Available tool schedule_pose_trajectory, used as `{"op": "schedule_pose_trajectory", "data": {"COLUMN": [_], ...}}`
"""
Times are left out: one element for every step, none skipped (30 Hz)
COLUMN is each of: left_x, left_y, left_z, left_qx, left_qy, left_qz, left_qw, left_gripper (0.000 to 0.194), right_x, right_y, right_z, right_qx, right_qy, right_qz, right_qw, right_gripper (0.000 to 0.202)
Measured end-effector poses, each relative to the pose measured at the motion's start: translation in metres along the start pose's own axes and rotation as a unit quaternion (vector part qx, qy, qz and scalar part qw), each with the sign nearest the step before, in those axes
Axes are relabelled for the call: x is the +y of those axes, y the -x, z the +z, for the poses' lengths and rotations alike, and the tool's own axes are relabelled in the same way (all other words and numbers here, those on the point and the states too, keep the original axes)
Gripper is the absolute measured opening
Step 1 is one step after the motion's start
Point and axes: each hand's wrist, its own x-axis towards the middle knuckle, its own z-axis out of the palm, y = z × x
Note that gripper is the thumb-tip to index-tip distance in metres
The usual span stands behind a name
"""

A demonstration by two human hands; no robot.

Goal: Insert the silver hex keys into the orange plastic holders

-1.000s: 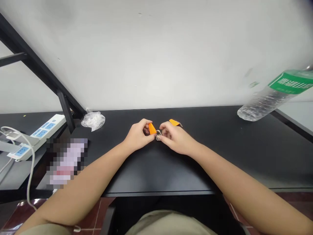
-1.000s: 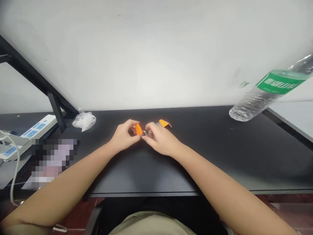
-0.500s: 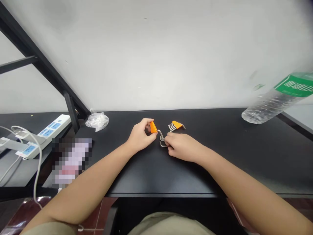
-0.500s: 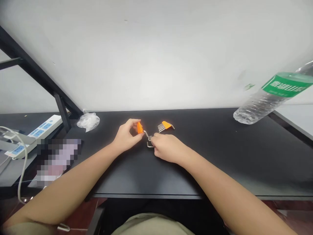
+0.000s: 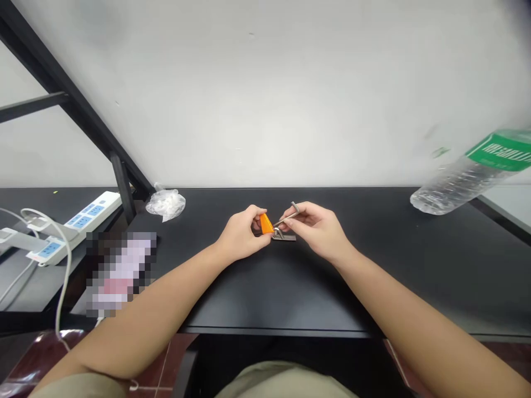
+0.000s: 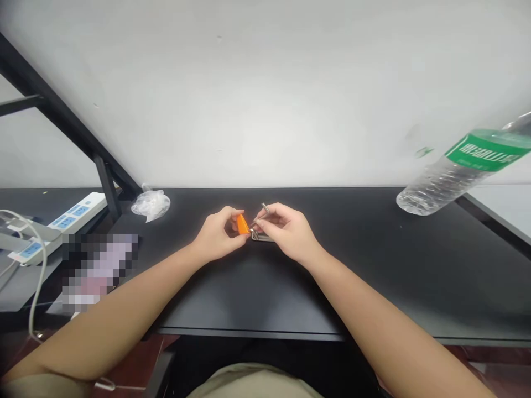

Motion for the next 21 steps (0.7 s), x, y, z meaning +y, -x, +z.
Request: {"op": "schedule_pose_trajectory", "data": {"left_x": [-0.0001,-0.0001,-0.0001,0.0001,0.0003,0.0005,0.0007,0.0008,0.0009,0.001,0.0011,0.0012,0.0014,0.0016,0.0018,0.002,0.0022,0.0024,0.0026,0.0028,0.003], "left_y": [0.0,0.0,0.0001,0.0001,0.0001,0.0002,0.0002,0.0002,0.0002,0.0001,0.0,-0.0002,-0.0004,-0.0006,-0.0008,-0.0009,-0.001,-0.001,-0.0008,-0.0006,-0.0004], "left_z": [-0.0003,-0.0005,-0.0007,-0.0008,-0.0009,-0.0009,-0.0009,-0.001,-0.0011,-0.0013,-0.0017,-0.0022,-0.0027,-0.0033,-0.0038,-0.0043,-0.0046,-0.0048,-0.0047,-0.0046,-0.0043], "left_qx": [-0.002,-0.005,-0.008,-0.01,-0.012,-0.013,-0.012,-0.012,-0.012,-0.014,-0.018,-0.023,-0.029,-0.035,-0.038,-0.039,-0.039,-0.037,-0.036,-0.035,-0.035], "left_qy": [0.0,0.0,0.001,0.001,0.001,0.0,0.001,0.001,0.001,0.0,-0.001,-0.004,-0.008,-0.011,-0.014,-0.015,-0.015,-0.015,-0.015,-0.014,-0.012], "left_qz": [0.0,0.001,0.001,0.002,0.002,0.002,0.002,0.001,0.001,0.001,0.001,0.002,0.004,0.005,0.006,0.007,0.008,0.009,0.009,0.009,0.008], "left_qw": [1.0,1.0,1.0,1.0,1.0,1.0,1.0,1.0,1.0,1.0,1.0,1.0,1.0,0.999,0.999,0.999,0.999,0.999,0.999,0.999,0.999], "left_gripper": [0.046,0.045,0.045,0.045,0.044,0.045,0.045,0.045,0.045,0.045,0.045,0.045,0.045,0.044,0.044,0.043,0.043,0.042,0.042,0.041,0.041], "right_x": [0.0019,0.0035,0.0047,0.0055,0.0059,0.0061,0.0061,0.006,0.0058,0.0056,0.0055,0.0052,0.0049,0.0045,0.0039,0.0031,0.0022,0.0014,0.0006,0.0,-0.0003], "right_y": [-0.0004,-0.001,-0.0015,-0.002,-0.0023,-0.0024,-0.0023,-0.0019,-0.0015,-0.0009,-0.0002,0.0004,0.001,0.0015,0.0018,0.002,0.0019,0.0017,0.0013,0.0007,0.0001], "right_z": [-0.0003,-0.0009,-0.0015,-0.0021,-0.0025,-0.0028,-0.0028,-0.0028,-0.0026,-0.0024,-0.0023,-0.0023,-0.0025,-0.0028,-0.0032,-0.0037,-0.0041,-0.0044,-0.0045,-0.0045,-0.0043], "right_qx": [-0.004,-0.007,-0.01,-0.013,-0.015,-0.016,-0.015,-0.014,-0.015,-0.017,-0.022,-0.028,-0.033,-0.037,-0.041,-0.045,-0.047,-0.051,-0.058,-0.067,-0.078], "right_qy": [0.003,0.008,0.014,0.022,0.029,0.034,0.037,0.037,0.035,0.032,0.029,0.03,0.039,0.055,0.077,0.1,0.121,0.138,0.155,0.173,0.195], "right_qz": [0.0,-0.002,-0.005,-0.007,-0.008,-0.006,-0.004,-0.001,0.002,0.004,0.007,0.008,0.006,0.002,-0.004,-0.01,-0.019,-0.028,-0.038,-0.05,-0.064], "right_qw": [1.0,1.0,1.0,1.0,0.999,0.999,0.999,0.999,0.999,0.999,0.999,0.999,0.999,0.998,0.996,0.994,0.991,0.989,0.986,0.981,0.976], "right_gripper": [0.027,0.026,0.025,0.024,0.024,0.023,0.023,0.022,0.022,0.022,0.022,0.022,0.021,0.019,0.017,0.015,0.014,0.013,0.012,0.012,0.013]}}
